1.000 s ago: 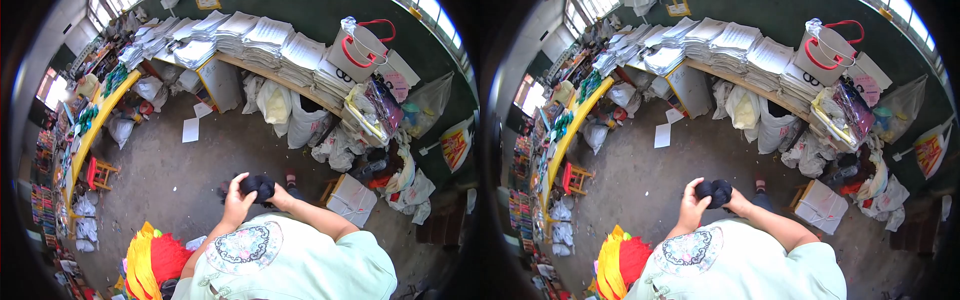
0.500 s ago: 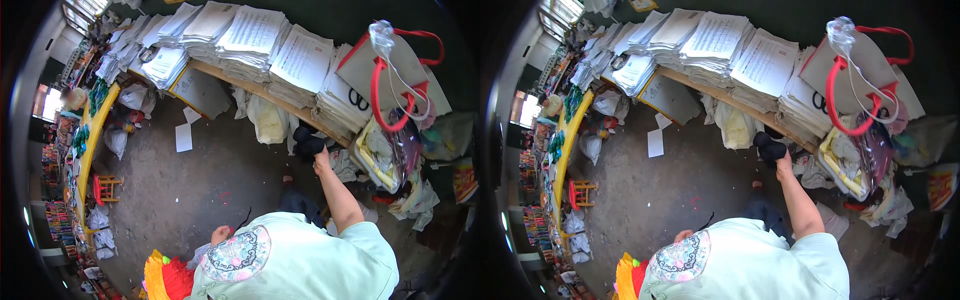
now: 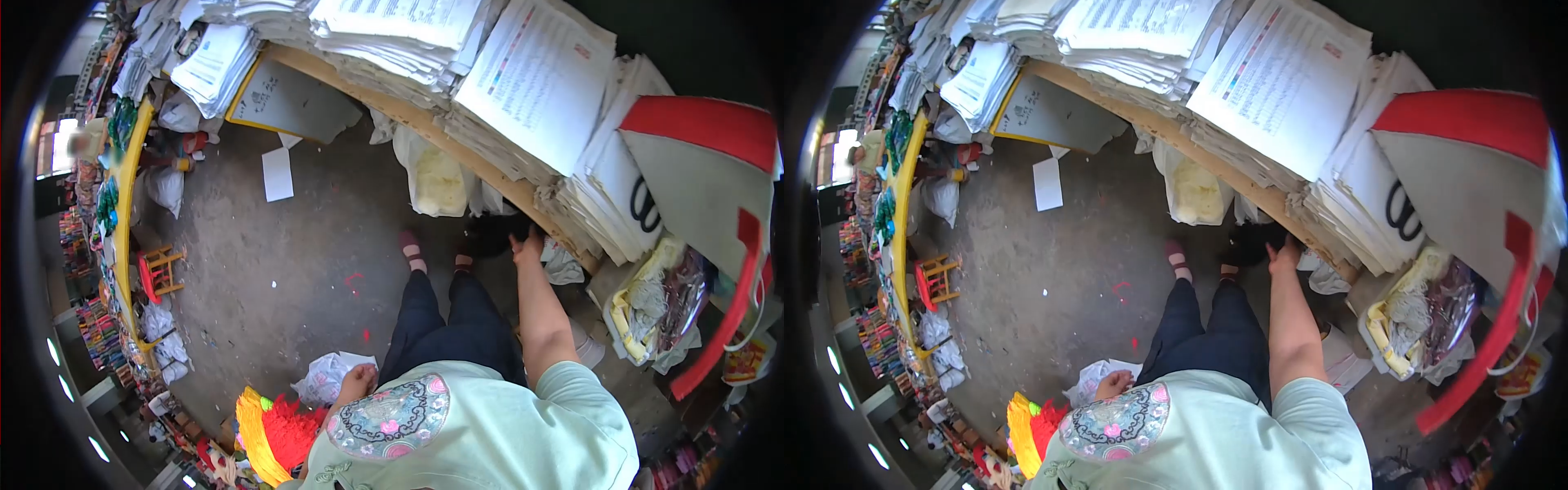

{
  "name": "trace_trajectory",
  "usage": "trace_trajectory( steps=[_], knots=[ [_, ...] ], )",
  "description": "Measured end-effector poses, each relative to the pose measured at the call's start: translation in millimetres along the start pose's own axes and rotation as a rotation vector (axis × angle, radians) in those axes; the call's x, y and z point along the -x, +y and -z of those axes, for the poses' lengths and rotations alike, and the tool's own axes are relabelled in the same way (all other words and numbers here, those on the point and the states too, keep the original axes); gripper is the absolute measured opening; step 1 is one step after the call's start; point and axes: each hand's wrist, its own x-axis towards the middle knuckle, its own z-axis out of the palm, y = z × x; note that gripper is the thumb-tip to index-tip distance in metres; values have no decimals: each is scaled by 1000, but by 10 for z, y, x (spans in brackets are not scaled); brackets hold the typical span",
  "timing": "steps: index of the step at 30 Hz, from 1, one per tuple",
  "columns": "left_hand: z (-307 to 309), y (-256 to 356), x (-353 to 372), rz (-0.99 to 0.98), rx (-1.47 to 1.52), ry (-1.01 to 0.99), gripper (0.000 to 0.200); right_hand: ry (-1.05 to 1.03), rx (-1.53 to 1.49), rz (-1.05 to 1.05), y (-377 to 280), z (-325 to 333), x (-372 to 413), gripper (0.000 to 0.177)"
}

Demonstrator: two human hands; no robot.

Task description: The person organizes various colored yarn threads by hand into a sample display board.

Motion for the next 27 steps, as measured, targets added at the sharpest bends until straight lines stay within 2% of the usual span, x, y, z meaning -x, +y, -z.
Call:
trace_trajectory(
  steps=[1, 3, 5, 9, 13, 15, 16, 17, 18, 19, 20, 22, 23, 24, 26, 27],
  knots=[
    [16, 70, -89, -29, -10, -1, 23, -48, -169, 86, -108, -81, 30, 49],
    [7, 301, -209, -43, 50, -6, 22, -319, -724, 132, -401, -334, 178, 46],
    [-58, 633, -217, -18, 190, -10, 21, -452, -843, 161, -604, -598, 46, 44],
    [124, 630, -396, 40, 211, -38, 21, -296, -492, 401, -609, -811, -508, 41],
    [336, 578, -469, 113, 152, -35, 21, -99, -260, 596, -498, -773, -642, 37],
    [414, 487, -529, 103, 164, -19, 21, 62, -189, 812, -280, -664, -491, 36],
    [442, 467, -554, 97, 172, -13, 21, 203, -88, 1034, -60, -572, -321, 35],
    [453, 471, -560, 102, 146, -12, 21, 301, 24, 1169, 151, -502, -110, 34],
    [447, 488, -562, 107, 125, -8, 21, 368, 346, 1189, 252, -524, 346, 22],
    [444, 474, -571, 114, 104, -1, 21, 394, 494, 909, 641, -315, 218, 22],
    [460, 421, -600, 130, 97, -15, 21, 244, 419, 711, 944, -368, 335, 22],
    [516, 206, -691, 162, 80, -39, 21, -183, 425, 101, 1389, -474, 182, 37],
    [530, -158, -799, 47, 282, -62, 20, -159, 540, 51, 1574, -554, -79, 41],
    [515, -157, -813, 78, 279, -45, 21, -134, 656, -1, 1714, -694, -315, 45],
    [484, -22, -736, 146, 268, -12, 21, -87, 767, 40, 1525, -1097, -222, 49],
    [490, 9, -715, 147, 224, -12, 21, -60, 852, 123, 1637, -1138, -463, 45]
  ],
)
